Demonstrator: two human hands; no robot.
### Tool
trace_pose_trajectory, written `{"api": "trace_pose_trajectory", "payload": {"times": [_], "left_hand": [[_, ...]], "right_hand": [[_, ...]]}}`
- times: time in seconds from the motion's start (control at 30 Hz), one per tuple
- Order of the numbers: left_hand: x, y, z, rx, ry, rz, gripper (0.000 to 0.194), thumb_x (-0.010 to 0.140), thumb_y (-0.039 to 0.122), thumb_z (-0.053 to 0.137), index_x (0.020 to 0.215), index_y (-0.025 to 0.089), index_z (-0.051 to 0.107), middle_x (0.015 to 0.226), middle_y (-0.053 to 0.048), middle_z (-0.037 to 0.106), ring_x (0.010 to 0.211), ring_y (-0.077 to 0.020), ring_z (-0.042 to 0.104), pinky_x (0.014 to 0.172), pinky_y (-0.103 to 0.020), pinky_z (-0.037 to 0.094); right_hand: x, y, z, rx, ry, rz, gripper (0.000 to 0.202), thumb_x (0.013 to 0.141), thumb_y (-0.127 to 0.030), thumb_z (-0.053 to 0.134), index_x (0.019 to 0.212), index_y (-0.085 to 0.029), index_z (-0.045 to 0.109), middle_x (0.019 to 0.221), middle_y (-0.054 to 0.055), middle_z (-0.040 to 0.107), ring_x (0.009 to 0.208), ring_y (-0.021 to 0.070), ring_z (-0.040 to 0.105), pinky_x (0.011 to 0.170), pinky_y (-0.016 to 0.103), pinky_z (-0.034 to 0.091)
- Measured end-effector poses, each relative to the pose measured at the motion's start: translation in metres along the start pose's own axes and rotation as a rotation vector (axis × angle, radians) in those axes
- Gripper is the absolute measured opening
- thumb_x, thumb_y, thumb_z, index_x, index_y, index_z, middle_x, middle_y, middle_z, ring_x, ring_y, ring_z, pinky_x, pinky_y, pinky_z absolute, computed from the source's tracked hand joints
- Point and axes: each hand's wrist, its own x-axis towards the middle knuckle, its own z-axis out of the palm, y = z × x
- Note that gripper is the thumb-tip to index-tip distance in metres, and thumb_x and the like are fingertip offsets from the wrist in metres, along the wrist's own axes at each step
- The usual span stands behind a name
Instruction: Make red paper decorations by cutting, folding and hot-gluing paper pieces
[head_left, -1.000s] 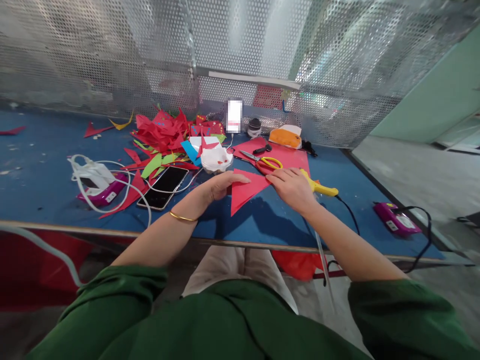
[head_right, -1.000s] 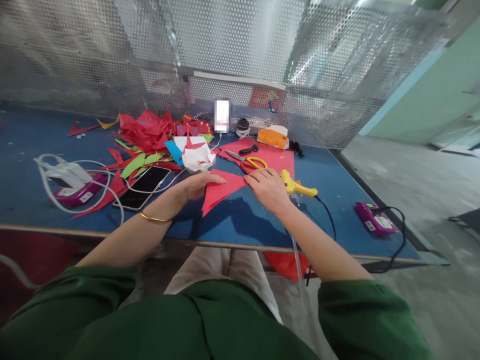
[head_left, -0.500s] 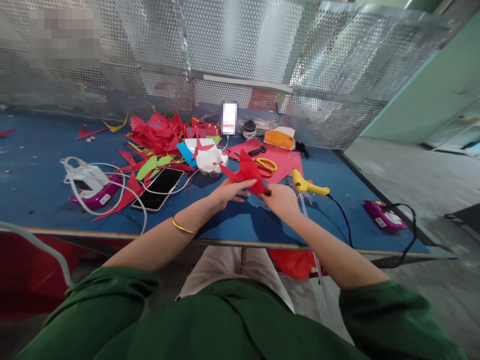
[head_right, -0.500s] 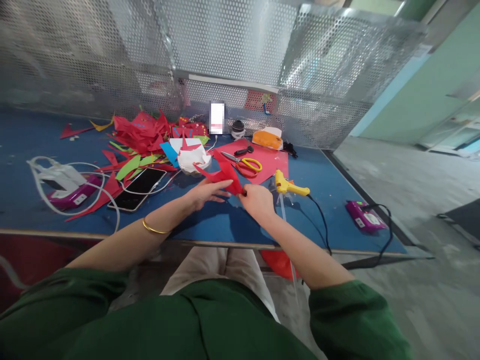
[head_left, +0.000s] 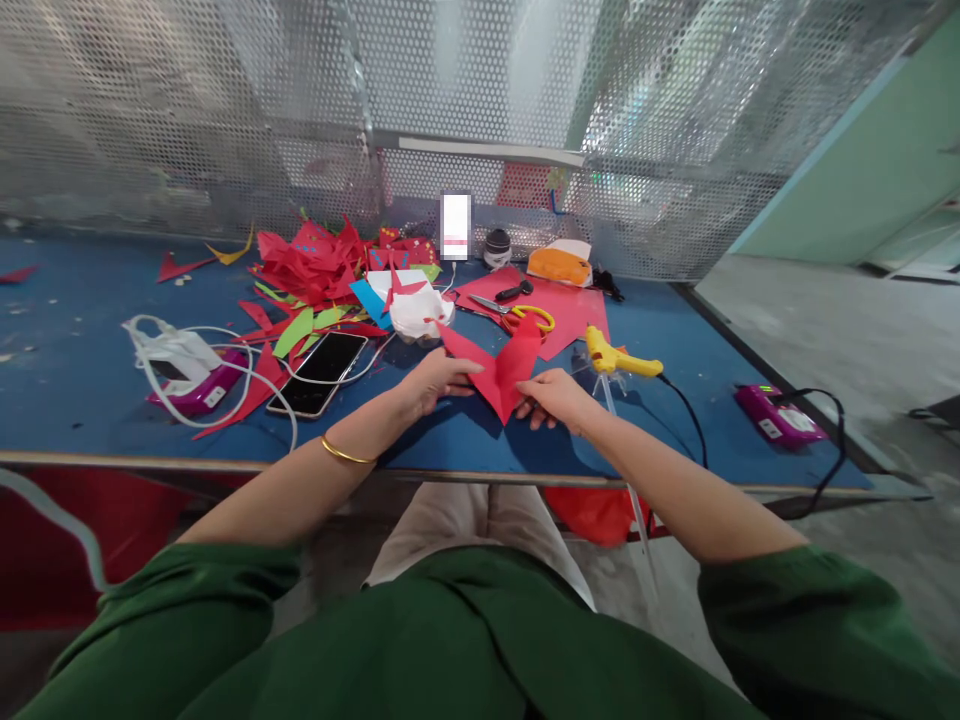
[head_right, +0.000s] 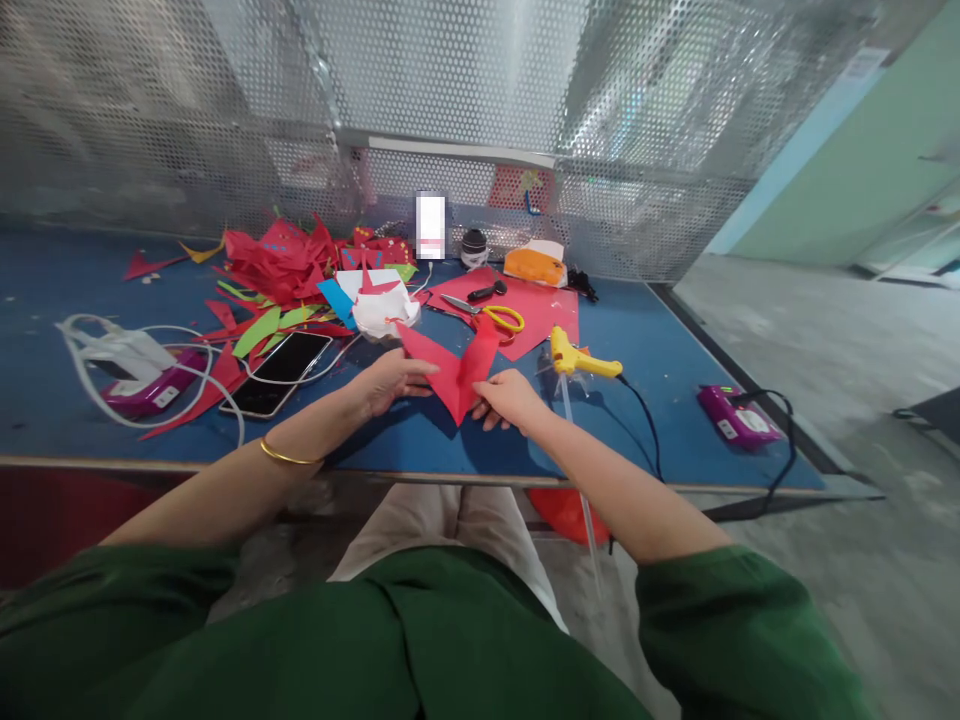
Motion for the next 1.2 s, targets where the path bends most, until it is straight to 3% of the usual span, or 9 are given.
{"api": "trace_pose_trajectory", "payload": {"times": [0.07,0.2,0.3,0.4,0.47,0.77,0.87,1.0,1.2], "left_hand": [[-0.005,-0.002,-0.005,0.151,0.159,0.152,0.053,0.062,0.018,0.078,0.114,0.013,0.063,0.119,-0.018,0.068,0.112,-0.0339,0.064,0.094,-0.046,0.052],[-0.025,-0.004,-0.011,0.849,0.492,0.744,0.092,0.064,0.013,0.078,0.148,0.016,0.039,0.160,-0.016,0.031,0.148,-0.0383,0.024,0.119,-0.053,0.026],[-0.039,-0.005,-0.011,1.212,0.295,1.012,0.056,0.085,0.017,0.064,0.140,0.022,0.052,0.156,-0.009,0.041,0.149,-0.0324,0.026,0.122,-0.056,0.014],[-0.040,-0.011,-0.007,1.331,-0.153,1.018,0.039,0.091,0.037,0.062,0.126,0.019,0.063,0.134,-0.011,0.064,0.132,-0.0284,0.052,0.119,-0.053,0.024],[-0.034,-0.017,-0.005,1.339,-0.302,0.983,0.046,0.088,0.045,0.065,0.124,0.017,0.064,0.130,-0.012,0.067,0.125,-0.0273,0.059,0.116,-0.050,0.030],[-0.030,-0.019,0.006,1.428,-0.116,0.985,0.029,0.085,0.018,0.060,0.112,0.013,0.070,0.105,-0.014,0.075,0.095,-0.0256,0.071,0.080,-0.034,0.053],[-0.033,-0.011,0.010,1.242,0.107,0.931,0.021,0.089,0.023,0.056,0.100,0.017,0.073,0.091,-0.010,0.076,0.080,-0.0215,0.071,0.065,-0.027,0.049],[-0.032,0.009,0.020,0.506,0.455,0.736,0.029,0.086,0.038,0.063,0.067,0.017,0.067,0.056,-0.002,0.061,0.059,-0.0167,0.063,0.057,-0.024,0.046],[-0.036,0.031,0.052,-0.646,0.359,0.241,0.013,0.090,0.021,0.054,0.082,0.019,0.064,0.067,0.001,0.065,0.060,-0.0121,0.063,0.063,-0.023,0.056]], "right_hand": [[0.000,0.002,0.001,0.065,-0.034,0.045,0.030,0.090,-0.029,0.056,0.064,-0.015,0.064,0.061,0.006,0.073,0.033,0.0086,0.054,0.028,0.018,0.029],[-0.003,0.002,0.004,0.158,-0.054,0.111,0.028,0.090,-0.025,0.056,0.065,-0.014,0.062,0.059,0.005,0.072,0.029,0.0074,0.050,0.026,0.018,0.027],[-0.006,0.001,0.005,0.208,-0.056,0.141,0.029,0.091,-0.023,0.056,0.064,-0.014,0.060,0.058,0.005,0.072,0.029,0.0063,0.048,0.025,0.017,0.027],[-0.009,0.000,0.004,0.250,-0.067,0.159,0.031,0.092,-0.022,0.054,0.063,-0.013,0.060,0.058,0.005,0.072,0.029,0.0062,0.049,0.025,0.017,0.029],[-0.011,0.001,0.004,0.273,-0.077,0.166,0.032,0.093,-0.022,0.052,0.064,-0.013,0.061,0.058,0.004,0.072,0.030,0.0067,0.050,0.026,0.017,0.031],[-0.018,-0.009,0.003,0.297,-0.080,0.034,0.034,0.092,-0.032,0.060,0.064,-0.013,0.064,0.057,0.004,0.069,0.036,0.0073,0.056,0.033,0.016,0.036],[-0.021,-0.017,-0.001,0.237,0.006,-0.224,0.039,0.093,-0.046,0.055,0.073,-0.014,0.066,0.066,0.004,0.070,0.044,0.0086,0.059,0.040,0.018,0.041],[-0.033,-0.023,-0.004,-0.174,0.391,-0.701,0.037,0.089,-0.051,0.059,0.100,-0.016,0.066,0.091,0.007,0.072,0.072,0.0175,0.068,0.065,0.029,0.054],[-0.044,-0.031,0.015,-0.921,0.701,-0.997,0.060,0.092,-0.036,0.052,0.139,0.000,0.045,0.134,0.026,0.057,0.124,0.0349,0.054,0.099,0.046,0.047]]}}
